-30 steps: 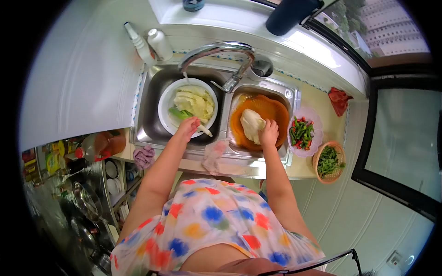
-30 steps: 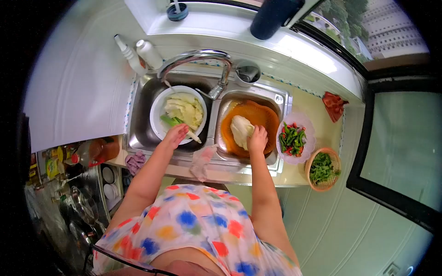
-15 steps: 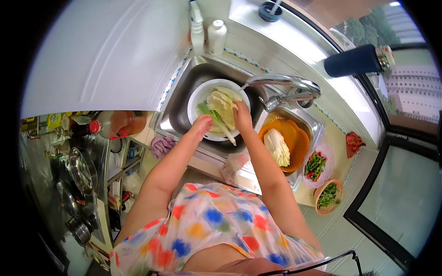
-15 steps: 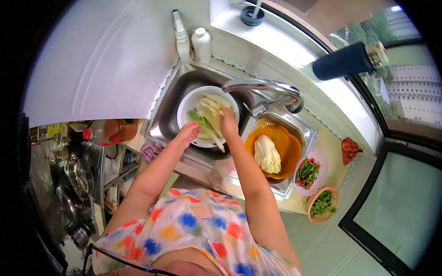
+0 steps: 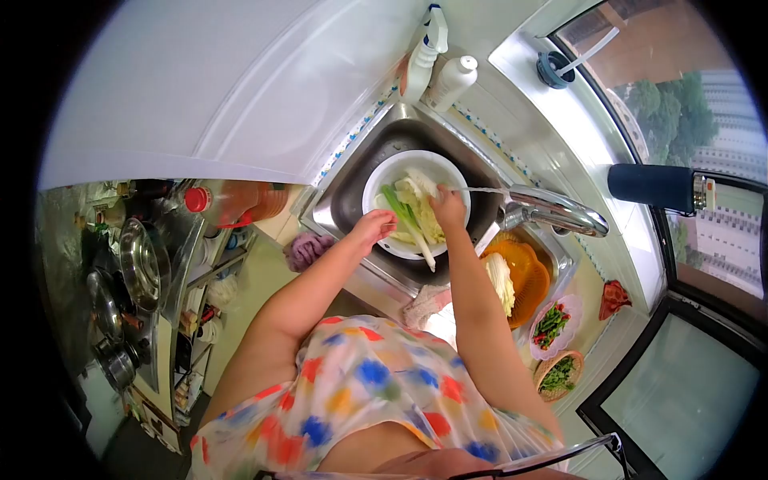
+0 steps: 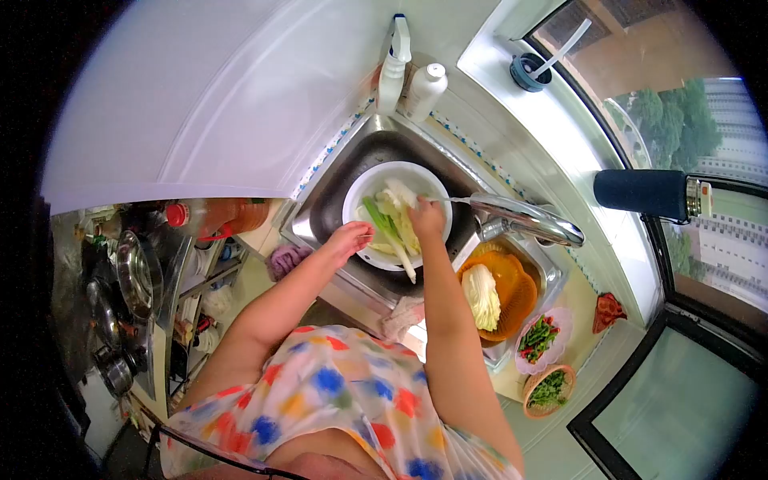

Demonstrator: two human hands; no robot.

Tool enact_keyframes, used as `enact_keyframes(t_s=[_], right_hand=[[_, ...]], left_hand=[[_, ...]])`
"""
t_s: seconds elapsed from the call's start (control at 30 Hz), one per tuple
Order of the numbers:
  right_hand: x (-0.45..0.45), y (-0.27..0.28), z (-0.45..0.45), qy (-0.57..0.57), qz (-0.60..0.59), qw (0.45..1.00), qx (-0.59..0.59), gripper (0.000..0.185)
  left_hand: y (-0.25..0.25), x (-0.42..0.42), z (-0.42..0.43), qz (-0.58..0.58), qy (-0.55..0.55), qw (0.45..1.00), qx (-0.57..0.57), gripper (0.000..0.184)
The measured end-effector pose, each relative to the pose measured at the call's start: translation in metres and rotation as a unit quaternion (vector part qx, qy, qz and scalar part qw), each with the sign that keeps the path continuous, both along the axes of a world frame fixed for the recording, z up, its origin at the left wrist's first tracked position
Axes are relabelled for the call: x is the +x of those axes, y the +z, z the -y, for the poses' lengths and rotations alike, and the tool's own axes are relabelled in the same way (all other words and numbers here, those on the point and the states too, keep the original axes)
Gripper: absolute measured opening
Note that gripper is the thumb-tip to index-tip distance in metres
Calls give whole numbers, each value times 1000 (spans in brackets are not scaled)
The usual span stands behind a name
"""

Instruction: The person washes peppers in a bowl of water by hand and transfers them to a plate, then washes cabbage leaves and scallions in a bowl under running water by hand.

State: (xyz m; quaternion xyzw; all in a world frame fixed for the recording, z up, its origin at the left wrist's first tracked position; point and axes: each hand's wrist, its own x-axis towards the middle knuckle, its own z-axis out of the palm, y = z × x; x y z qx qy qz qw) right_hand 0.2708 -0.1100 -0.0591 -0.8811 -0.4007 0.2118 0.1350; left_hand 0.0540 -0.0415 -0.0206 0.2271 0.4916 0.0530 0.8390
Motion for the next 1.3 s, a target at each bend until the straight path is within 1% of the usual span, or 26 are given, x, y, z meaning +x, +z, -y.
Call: enact_keyframes(t_s=[0.07, 0.13, 0.17, 0.2, 0.27, 0.33, 0.4, 0.43, 0.47, 0.5, 0.53, 0.63, 0.67, 0.77, 0.8, 0.83, 0.9, 0.93, 1.03, 1.07, 1.17, 1.27, 1.3], right_hand=[[-8, 23, 10, 10, 36, 997, 70, 47], [-19, 51, 16, 8, 91, 988, 128, 44], [-24, 65, 19, 8, 100, 983, 156, 43], [-30, 81, 21, 9, 110, 977, 185, 43], [-41, 114, 24, 9, 120, 967, 226, 44], [-51, 132, 29, -3, 120, 959, 258, 46], [-60, 144, 36, -4, 103, 958, 269, 49], [-60, 150, 40, -8, 69, 955, 287, 49], [-61, 154, 44, -13, 34, 951, 306, 49], [-63, 159, 48, -16, -1, 946, 324, 49], [-64, 169, 51, -68, -44, 942, 325, 39], [-47, 152, 71, -173, -101, 910, 363, 26], [-42, 146, 78, -244, -256, 851, 389, 23], [-43, 179, 81, -267, -436, 788, 342, 34], [-44, 181, 79, -245, -469, 779, 336, 41], [-46, 183, 77, -248, -467, 780, 335, 43], [-52, 190, 69, -251, -463, 782, 332, 46], [-51, 189, 64, -205, -436, 805, 345, 49], [-55, 197, 50, -149, -395, 831, 361, 49], [-53, 199, 47, -174, -395, 831, 350, 46], [-44, 192, 43, -180, -375, 839, 351, 38], [-37, 184, 40, -161, -346, 850, 363, 35], [-32, 179, 40, -152, -348, 860, 340, 35]], left_hand=[[7, 8, -5, 14, -12, 1000, 11, 21], [14, 23, -7, 33, -12, 998, 59, 28], [18, 32, -6, 43, -12, 996, 82, 32], [32, 42, -6, 50, -6, 994, 98, 43], [51, 61, -1, 129, 20, 984, 122, 46], [60, 74, 3, 201, 36, 968, 143, 45], [68, 80, 4, 195, 73, 971, 116, 40], [72, 83, 3, 191, 91, 972, 102, 38], [68, 83, 1, 228, 104, 965, 80, 31], [72, 81, -3, 232, 113, 964, 66, 30], [76, 79, -6, 236, 123, 963, 52, 30], [74, 72, -25, 264, 127, 956, 26, 28], [80, 73, -32, 286, 116, 951, 14, 27], [94, 71, -37, 313, 91, 945, -5, 26], [97, 70, -38, 323, 77, 943, -8, 26], [100, 71, -38, 333, 65, 941, -11, 26], [107, 69, -34, 329, -5, 944, 15, 28], [110, 68, -32, 326, -39, 944, 29, 30], [123, 68, -15, 294, -114, 938, 141, 34], [124, 71, -14, 287, -131, 938, 140, 39], [130, 82, -14, 312, -109, 924, 193, 41], [137, 99, -19, 287, -87, 930, 211, 47], [137, 101, -21, 288, -87, 930, 210, 47]])
